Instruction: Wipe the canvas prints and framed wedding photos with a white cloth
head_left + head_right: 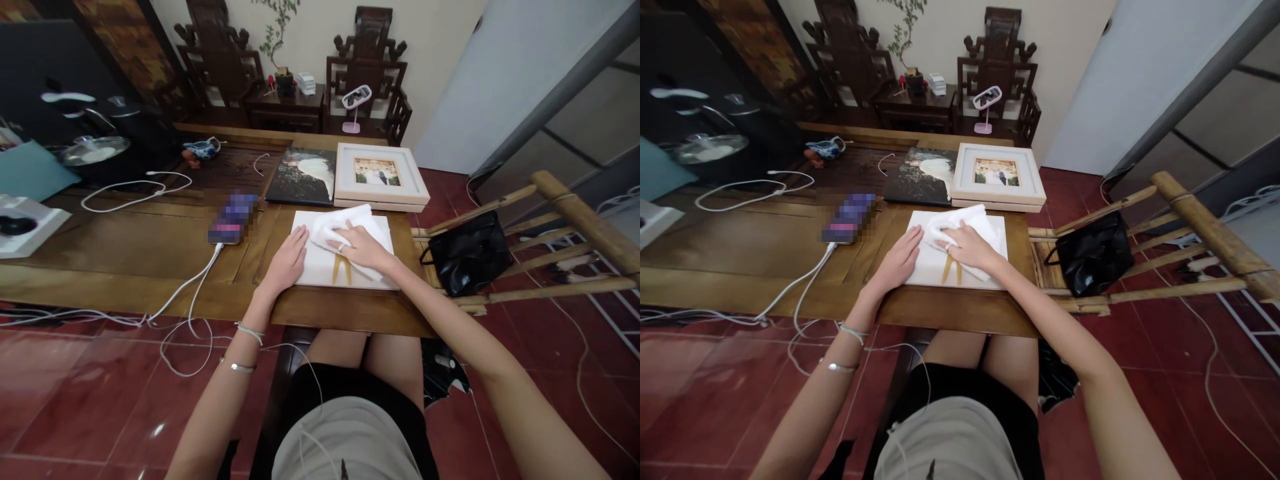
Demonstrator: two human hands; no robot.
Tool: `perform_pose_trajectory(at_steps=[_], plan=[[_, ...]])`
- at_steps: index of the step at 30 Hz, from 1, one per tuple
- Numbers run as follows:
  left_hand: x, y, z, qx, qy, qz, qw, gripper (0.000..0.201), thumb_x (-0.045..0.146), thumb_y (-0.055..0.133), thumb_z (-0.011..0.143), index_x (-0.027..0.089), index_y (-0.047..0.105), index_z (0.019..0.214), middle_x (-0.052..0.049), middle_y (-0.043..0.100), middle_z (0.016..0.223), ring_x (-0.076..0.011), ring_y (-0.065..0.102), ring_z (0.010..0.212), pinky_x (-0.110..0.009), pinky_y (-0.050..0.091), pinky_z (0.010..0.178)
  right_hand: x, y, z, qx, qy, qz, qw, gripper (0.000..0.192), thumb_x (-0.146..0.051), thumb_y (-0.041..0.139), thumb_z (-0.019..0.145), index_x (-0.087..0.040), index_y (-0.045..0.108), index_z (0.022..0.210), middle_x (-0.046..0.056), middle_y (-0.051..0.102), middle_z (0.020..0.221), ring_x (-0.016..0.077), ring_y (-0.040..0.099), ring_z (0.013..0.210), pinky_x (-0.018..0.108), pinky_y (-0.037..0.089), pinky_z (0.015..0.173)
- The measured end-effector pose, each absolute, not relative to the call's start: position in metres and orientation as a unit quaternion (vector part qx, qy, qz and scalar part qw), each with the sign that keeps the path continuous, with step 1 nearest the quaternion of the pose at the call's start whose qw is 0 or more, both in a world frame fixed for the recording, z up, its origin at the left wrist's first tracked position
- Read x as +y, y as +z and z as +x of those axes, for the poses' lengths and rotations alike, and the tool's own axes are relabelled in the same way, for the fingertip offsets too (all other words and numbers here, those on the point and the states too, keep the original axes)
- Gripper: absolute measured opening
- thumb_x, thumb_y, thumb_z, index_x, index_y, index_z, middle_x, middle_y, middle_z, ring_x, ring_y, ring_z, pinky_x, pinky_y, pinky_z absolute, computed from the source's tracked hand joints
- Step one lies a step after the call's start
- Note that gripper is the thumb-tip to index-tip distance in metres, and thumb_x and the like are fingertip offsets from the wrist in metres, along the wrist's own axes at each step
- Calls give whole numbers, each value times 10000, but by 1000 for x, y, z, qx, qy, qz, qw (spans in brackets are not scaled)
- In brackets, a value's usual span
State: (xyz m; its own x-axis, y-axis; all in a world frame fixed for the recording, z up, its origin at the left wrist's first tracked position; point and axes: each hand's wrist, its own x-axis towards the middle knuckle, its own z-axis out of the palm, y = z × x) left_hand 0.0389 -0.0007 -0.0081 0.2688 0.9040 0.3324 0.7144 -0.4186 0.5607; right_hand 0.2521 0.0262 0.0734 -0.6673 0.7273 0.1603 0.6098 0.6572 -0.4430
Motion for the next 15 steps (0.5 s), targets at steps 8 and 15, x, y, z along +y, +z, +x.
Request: perform_pose_trajectory(at_steps=[8, 15], plan=[[1, -1, 36, 520, 513, 602, 322, 538, 451, 214, 1007, 174, 473, 1388, -92, 476, 1460, -228, 433, 1358, -426, 317, 1149, 3, 67, 212, -962, 98, -250, 53, 358, -84, 487, 828, -136, 627, 1153, 158, 605, 1294, 299, 340, 1390, 644, 167, 1110], [-7, 9, 46, 537, 464, 652, 266, 578, 474, 223, 1004, 115, 546, 1321, -140, 519, 1414, -235, 451, 1345, -433, 295, 1160, -33, 83, 254, -960, 196, -198, 35, 354, -86, 515, 794, -188, 664, 1098, 87, 711, 1095, 246, 661, 975, 481, 391, 1029]])
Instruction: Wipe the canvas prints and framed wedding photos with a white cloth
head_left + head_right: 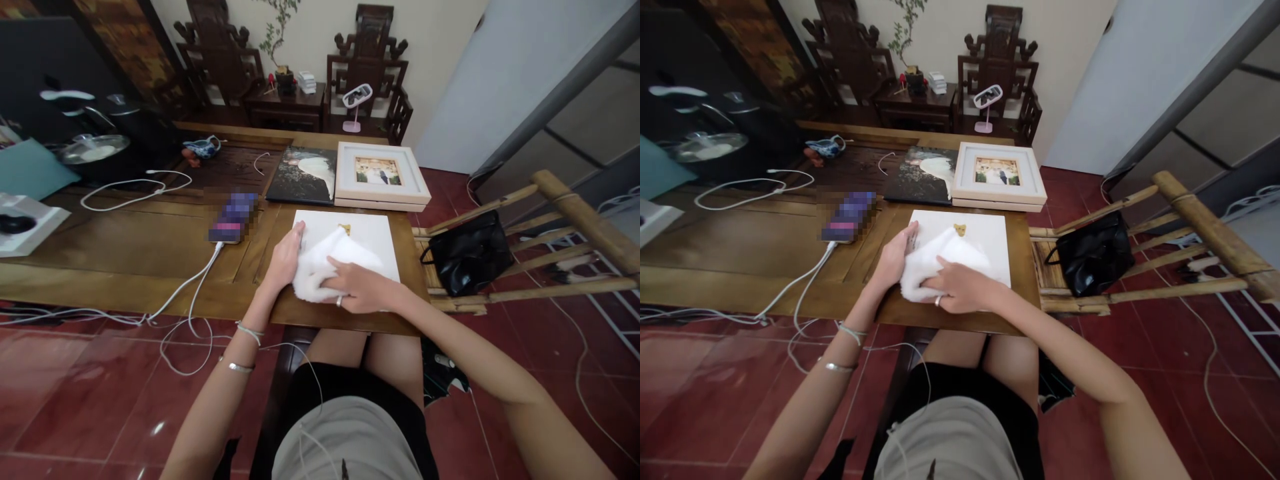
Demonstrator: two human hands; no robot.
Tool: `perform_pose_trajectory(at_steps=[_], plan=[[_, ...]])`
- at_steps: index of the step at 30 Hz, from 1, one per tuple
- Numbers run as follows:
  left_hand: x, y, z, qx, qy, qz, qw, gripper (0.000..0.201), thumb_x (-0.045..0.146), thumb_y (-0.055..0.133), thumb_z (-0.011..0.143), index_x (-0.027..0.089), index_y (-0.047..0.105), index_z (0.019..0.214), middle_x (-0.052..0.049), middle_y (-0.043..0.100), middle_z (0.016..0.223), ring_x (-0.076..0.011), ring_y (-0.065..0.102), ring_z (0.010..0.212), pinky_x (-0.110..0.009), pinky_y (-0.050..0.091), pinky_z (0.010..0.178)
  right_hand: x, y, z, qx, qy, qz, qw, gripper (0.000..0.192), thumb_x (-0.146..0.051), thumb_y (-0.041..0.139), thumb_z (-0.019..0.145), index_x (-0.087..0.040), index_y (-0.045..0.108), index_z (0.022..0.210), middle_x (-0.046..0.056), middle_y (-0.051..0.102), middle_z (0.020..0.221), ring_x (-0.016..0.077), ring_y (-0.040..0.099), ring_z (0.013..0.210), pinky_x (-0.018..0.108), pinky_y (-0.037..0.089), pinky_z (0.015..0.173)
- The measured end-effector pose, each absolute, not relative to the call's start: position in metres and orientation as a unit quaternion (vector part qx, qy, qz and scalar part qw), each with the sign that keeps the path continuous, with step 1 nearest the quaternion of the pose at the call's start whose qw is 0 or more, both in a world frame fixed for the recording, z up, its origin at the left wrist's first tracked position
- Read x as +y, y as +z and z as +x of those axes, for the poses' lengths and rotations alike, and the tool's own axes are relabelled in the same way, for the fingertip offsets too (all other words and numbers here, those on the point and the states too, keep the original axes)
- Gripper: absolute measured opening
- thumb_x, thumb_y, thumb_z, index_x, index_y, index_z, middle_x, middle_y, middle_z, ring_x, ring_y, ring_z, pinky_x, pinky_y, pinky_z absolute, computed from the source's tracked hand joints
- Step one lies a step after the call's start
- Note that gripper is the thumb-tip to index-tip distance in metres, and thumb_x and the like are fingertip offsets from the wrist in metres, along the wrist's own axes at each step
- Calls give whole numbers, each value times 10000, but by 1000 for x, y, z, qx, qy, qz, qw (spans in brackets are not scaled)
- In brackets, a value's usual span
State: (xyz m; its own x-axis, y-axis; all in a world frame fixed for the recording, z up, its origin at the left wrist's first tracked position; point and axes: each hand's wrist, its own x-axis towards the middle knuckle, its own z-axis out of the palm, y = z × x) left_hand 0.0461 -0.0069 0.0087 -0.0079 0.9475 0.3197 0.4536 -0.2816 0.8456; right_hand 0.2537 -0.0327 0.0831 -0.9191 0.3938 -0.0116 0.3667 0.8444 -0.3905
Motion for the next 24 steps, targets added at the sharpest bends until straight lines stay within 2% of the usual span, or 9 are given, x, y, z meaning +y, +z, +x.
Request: perform_pose_trajectory(at_steps=[2, 4, 6, 11, 17, 21, 24], plan=[[-9, 9, 49, 534, 432, 690, 229, 551, 446, 250, 1000, 104, 565, 1297, -146, 520, 1411, -236, 440, 1354, -435, 292, 1163, -24, 85, 267, -938, 216, -265, 48, 322, -153, 522, 850, -211, 657, 1136, 74, 711, 1104, 268, 633, 1074, 436, 438, 970], [-9, 7, 49, 529, 407, 717, 202, 507, 400, 281, 993, 103, 570, 1286, -147, 512, 1418, -236, 424, 1365, -443, 288, 1165, -9, 83, 275, -920, 220, -316, 76, 280, -268, 502, 913, -219, 663, 1137, 72, 689, 1168, 292, 537, 1233, 415, 430, 977], [-7, 3, 49, 530, 390, 730, 185, 474, 341, 321, 975, 85, 556, 1296, -163, 493, 1429, -247, 412, 1372, -457, 289, 1163, 9, 79, 274, -902, 215, -359, 108, 314, -343, 463, 945, -194, 673, 1124, 90, 672, 1204, 310, 483, 1288, 418, 407, 1000], [-5, -2, 46, 530, 366, 746, 166, 478, 245, 385, 918, 21, 528, 1315, -204, 465, 1439, -272, 398, 1379, -457, 300, 1161, 48, 77, 239, -850, 218, -440, 194, 366, -349, 434, 952, -160, 655, 1174, 112, 648, 1251, 300, 573, 1167, 401, 411, 978], [-5, -1, 45, 532, 368, 744, 166, 442, 241, 404, 910, 74, 562, 1288, -170, 495, 1427, -258, 417, 1369, -458, 302, 1161, 70, 80, 193, -808, 272, -471, 227, 416, -374, 465, 933, -166, 601, 1266, 92, 619, 1301, 266, 529, 1229, 358, 364, 1032], [-5, -2, 45, 534, 374, 740, 167, 423, 244, 416, 908, 97, 577, 1270, -161, 503, 1422, -257, 432, 1359, -461, 312, 1156, 73, 81, 204, -806, 284, -477, 206, 369, -380, 454, 924, -148, 670, 1114, 114, 669, 1200, 292, 575, 1141, 387, 396, 991], [-5, -4, 45, 531, 381, 737, 173, 415, 245, 418, 909, 109, 577, 1268, -154, 504, 1424, -262, 429, 1361, -477, 311, 1156, 75, 80, 239, -789, 282, -499, 221, 357, -387, 449, 913, -132, 685, 998, 126, 693, 1126, 301, 606, 1048, 406, 419, 956]])
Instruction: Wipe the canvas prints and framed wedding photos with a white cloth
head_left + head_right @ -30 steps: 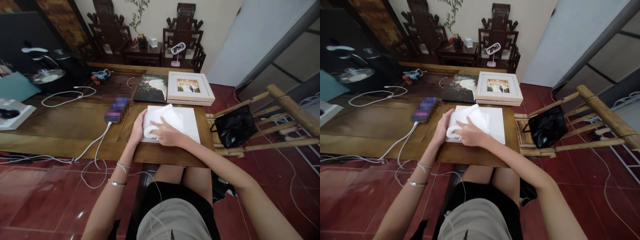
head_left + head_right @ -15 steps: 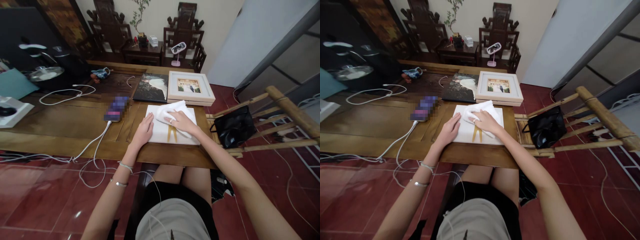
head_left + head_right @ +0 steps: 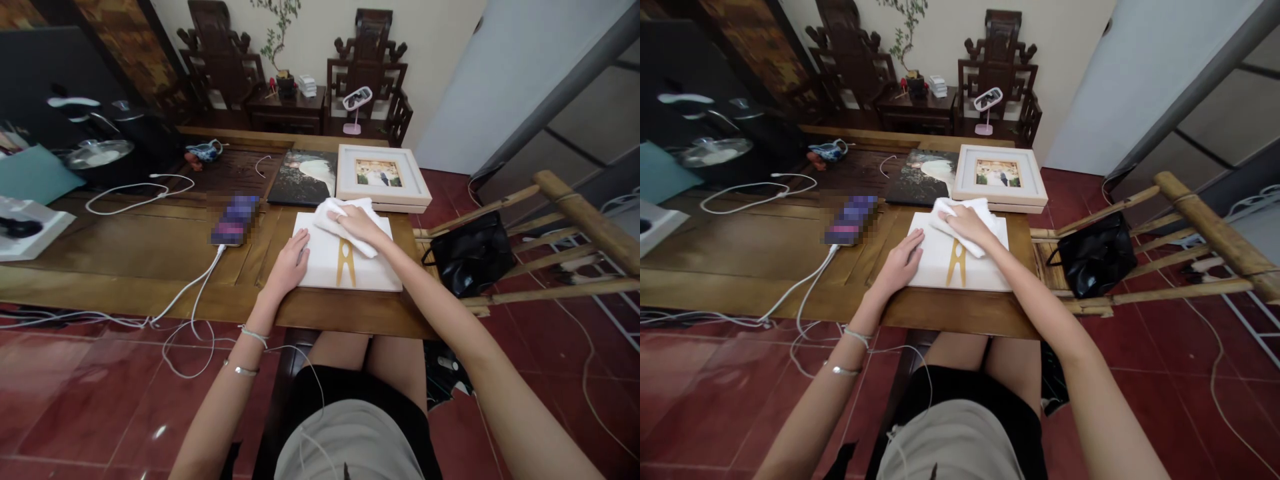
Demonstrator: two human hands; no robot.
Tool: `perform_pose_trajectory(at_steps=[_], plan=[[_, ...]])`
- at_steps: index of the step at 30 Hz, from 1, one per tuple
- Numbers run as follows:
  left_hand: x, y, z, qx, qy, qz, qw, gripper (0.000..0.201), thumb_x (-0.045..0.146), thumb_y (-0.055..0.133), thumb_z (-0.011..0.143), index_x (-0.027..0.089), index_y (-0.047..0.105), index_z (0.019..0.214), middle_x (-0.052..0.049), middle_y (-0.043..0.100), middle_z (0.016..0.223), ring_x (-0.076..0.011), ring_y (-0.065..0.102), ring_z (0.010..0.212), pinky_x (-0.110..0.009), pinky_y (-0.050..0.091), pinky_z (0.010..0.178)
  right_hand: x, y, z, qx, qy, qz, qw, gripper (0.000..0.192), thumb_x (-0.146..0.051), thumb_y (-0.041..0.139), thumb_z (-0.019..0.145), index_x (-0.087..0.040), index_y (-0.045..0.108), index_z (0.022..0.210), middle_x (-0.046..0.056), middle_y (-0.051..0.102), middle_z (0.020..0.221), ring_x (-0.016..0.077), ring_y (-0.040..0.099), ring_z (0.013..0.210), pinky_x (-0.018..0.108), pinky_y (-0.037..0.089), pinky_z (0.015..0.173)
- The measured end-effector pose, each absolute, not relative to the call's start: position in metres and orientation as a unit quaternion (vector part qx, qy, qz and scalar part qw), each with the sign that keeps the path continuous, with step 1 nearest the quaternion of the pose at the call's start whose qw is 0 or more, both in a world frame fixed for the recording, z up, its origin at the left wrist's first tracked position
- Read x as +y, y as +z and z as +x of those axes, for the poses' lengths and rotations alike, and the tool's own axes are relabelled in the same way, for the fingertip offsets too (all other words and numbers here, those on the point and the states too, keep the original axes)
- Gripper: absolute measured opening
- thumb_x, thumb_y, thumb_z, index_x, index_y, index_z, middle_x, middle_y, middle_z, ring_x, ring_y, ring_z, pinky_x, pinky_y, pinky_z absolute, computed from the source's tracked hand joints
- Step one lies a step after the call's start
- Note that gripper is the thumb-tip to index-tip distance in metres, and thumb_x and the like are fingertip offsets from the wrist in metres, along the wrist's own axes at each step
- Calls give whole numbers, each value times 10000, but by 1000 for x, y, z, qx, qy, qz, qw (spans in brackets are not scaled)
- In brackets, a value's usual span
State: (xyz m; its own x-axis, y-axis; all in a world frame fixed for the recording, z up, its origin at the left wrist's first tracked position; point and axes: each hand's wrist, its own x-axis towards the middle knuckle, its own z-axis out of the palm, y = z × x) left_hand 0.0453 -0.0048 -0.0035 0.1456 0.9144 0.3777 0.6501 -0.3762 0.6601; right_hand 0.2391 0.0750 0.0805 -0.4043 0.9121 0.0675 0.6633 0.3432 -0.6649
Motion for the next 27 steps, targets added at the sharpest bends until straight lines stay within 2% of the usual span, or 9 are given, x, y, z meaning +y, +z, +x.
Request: perform_pose_trajectory(at_steps=[6, 12, 16, 20, 22, 25, 27], plan=[[-5, -5, 46, 529, 384, 736, 176, 410, 230, 415, 911, 111, 569, 1271, -153, 500, 1428, -259, 417, 1369, -477, 300, 1162, 48, 70, 314, -766, 251, -531, 261, 395, -469, 442, 905, -160, 683, 952, 92, 716, 1049, 299, 630, 981, 415, 447, 907], [-4, -5, 45, 527, 382, 738, 178, 404, 235, 424, 909, 116, 571, 1266, -155, 501, 1426, -265, 418, 1368, -486, 296, 1162, -36, 64, 350, -851, 221, -453, 148, 346, -426, 458, 915, -177, 697, 928, 163, 644, 1242, 327, 560, 1198, 417, 414, 976], [-4, -5, 44, 528, 379, 740, 173, 406, 229, 423, 906, 107, 570, 1264, -157, 505, 1422, -260, 423, 1365, -478, 301, 1161, -68, 71, 362, -868, 265, -411, 81, 298, -430, 510, 898, -207, 708, 883, 131, 598, 1325, 325, 478, 1294, 410, 406, 1011], [-4, -5, 44, 528, 376, 742, 172, 406, 227, 419, 905, 113, 567, 1266, -155, 501, 1426, -260, 419, 1367, -482, 304, 1159, -47, 77, 355, -862, 265, -421, 97, 319, -426, 472, 918, -207, 704, 915, 103, 711, 1083, 312, 552, 1209, 409, 447, 964], [-4, -5, 44, 528, 374, 743, 171, 407, 232, 417, 906, 114, 568, 1264, -155, 503, 1424, -261, 420, 1366, -480, 308, 1158, -21, 78, 346, -865, 253, -418, 116, 335, -414, 454, 924, -179, 691, 956, 107, 718, 1005, 313, 585, 1154, 424, 458, 946], [-4, -5, 44, 528, 375, 742, 171, 406, 240, 417, 908, 113, 571, 1262, -157, 506, 1422, -263, 423, 1364, -477, 309, 1158, 19, 76, 328, -881, 225, -400, 118, 325, -316, 496, 883, -146, 644, 1118, 134, 668, 1180, 325, 557, 1194, 479, 426, 997], [-4, -5, 44, 529, 378, 740, 172, 399, 241, 420, 909, 134, 573, 1261, -140, 510, 1422, -257, 426, 1363, -477, 309, 1158, 35, 75, 314, -892, 200, -393, 98, 418, -217, 507, 835, -145, 579, 1240, 139, 588, 1324, 325, 499, 1267, 529, 355, 1064]])
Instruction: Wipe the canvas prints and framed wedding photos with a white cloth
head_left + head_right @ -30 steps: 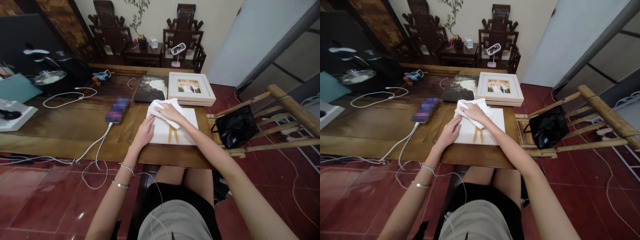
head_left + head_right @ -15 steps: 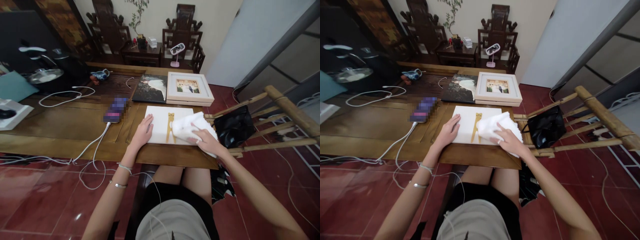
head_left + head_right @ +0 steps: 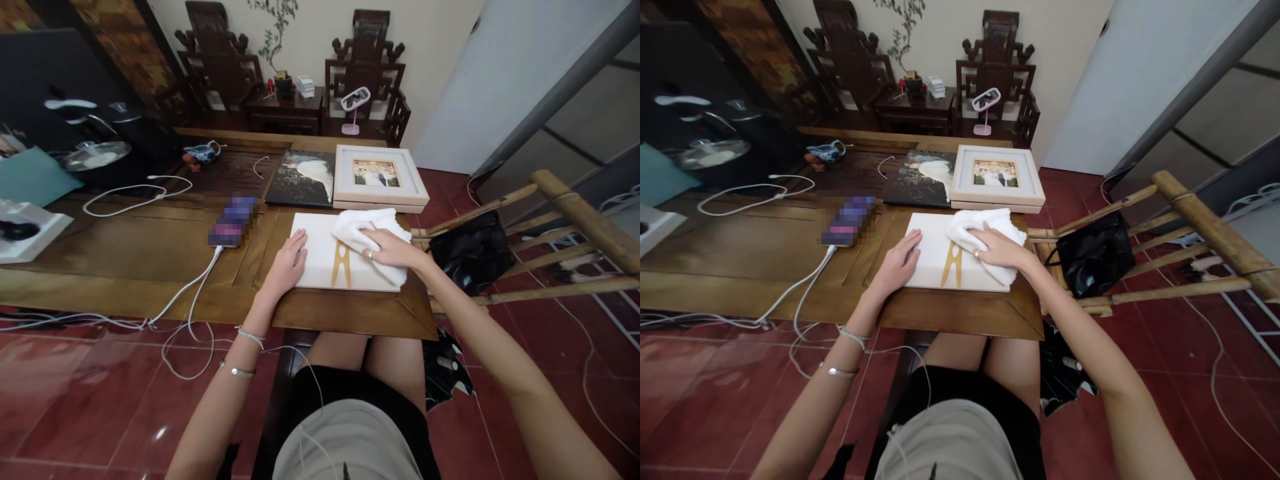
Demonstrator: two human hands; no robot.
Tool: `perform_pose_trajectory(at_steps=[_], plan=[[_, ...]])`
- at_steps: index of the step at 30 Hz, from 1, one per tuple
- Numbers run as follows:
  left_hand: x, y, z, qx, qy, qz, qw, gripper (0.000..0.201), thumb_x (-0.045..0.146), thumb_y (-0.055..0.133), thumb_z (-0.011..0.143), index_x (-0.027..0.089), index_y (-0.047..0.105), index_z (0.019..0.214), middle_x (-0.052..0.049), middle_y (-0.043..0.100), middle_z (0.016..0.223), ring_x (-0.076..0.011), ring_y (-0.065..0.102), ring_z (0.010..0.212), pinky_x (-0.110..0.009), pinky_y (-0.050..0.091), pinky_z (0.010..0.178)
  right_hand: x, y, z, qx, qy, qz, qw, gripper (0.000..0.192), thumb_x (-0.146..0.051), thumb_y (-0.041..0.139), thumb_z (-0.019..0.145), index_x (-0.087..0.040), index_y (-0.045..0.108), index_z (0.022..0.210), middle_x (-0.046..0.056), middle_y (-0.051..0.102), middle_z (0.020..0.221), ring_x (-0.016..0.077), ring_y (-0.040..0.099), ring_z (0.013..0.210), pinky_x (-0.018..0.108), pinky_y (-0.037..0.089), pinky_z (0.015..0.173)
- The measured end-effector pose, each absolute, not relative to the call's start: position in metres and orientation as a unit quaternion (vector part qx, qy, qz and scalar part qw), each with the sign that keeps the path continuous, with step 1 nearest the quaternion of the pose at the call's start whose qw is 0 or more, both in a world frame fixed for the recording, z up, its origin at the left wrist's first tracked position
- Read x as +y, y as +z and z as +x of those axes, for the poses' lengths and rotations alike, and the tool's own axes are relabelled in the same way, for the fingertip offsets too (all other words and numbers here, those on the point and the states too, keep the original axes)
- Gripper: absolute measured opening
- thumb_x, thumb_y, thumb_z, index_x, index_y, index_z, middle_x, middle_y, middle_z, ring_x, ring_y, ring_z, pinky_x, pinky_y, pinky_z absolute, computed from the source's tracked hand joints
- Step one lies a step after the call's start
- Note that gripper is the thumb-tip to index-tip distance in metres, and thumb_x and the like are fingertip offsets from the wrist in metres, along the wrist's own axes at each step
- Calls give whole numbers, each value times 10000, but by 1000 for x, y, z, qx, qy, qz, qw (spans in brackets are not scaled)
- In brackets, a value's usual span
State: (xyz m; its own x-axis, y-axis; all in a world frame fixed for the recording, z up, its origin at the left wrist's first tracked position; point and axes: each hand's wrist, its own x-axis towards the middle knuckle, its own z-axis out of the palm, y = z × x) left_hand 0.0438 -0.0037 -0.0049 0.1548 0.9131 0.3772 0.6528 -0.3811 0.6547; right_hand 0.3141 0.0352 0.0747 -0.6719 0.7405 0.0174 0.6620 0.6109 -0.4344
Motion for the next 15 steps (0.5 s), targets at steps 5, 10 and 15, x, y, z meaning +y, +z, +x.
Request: perform_pose_trajectory(at_steps=[5, 10, 15], plan=[[-4, -5, 43, 529, 377, 741, 170, 406, 246, 422, 905, 130, 575, 1263, -143, 511, 1421, -256, 426, 1362, -478, 309, 1155, 19, 68, 285, -923, 137, -355, 65, 520, -37, 435, 734, -140, 588, 1220, 152, 432, 1477, 295, 230, 1441, 645, 141, 1129], [-4, -5, 43, 526, 372, 744, 177, 420, 243, 415, 907, 118, 560, 1280, -156, 495, 1431, -261, 413, 1371, -492, 295, 1157, -47, 73, 283, -945, 140, -293, 42, 505, 3, 411, 698, -152, 657, 1111, 146, 387, 1504, 292, 178, 1455, 693, 144, 1104], [-4, -6, 43, 525, 380, 740, 176, 412, 243, 417, 906, 134, 562, 1276, -141, 503, 1428, -256, 417, 1369, -487, 296, 1160, -79, 90, 289, -940, 199, -277, 12, 463, -8, 421, 689, -184, 682, 1029, 116, 465, 1457, 262, 267, 1431, 629, 223, 1122]])
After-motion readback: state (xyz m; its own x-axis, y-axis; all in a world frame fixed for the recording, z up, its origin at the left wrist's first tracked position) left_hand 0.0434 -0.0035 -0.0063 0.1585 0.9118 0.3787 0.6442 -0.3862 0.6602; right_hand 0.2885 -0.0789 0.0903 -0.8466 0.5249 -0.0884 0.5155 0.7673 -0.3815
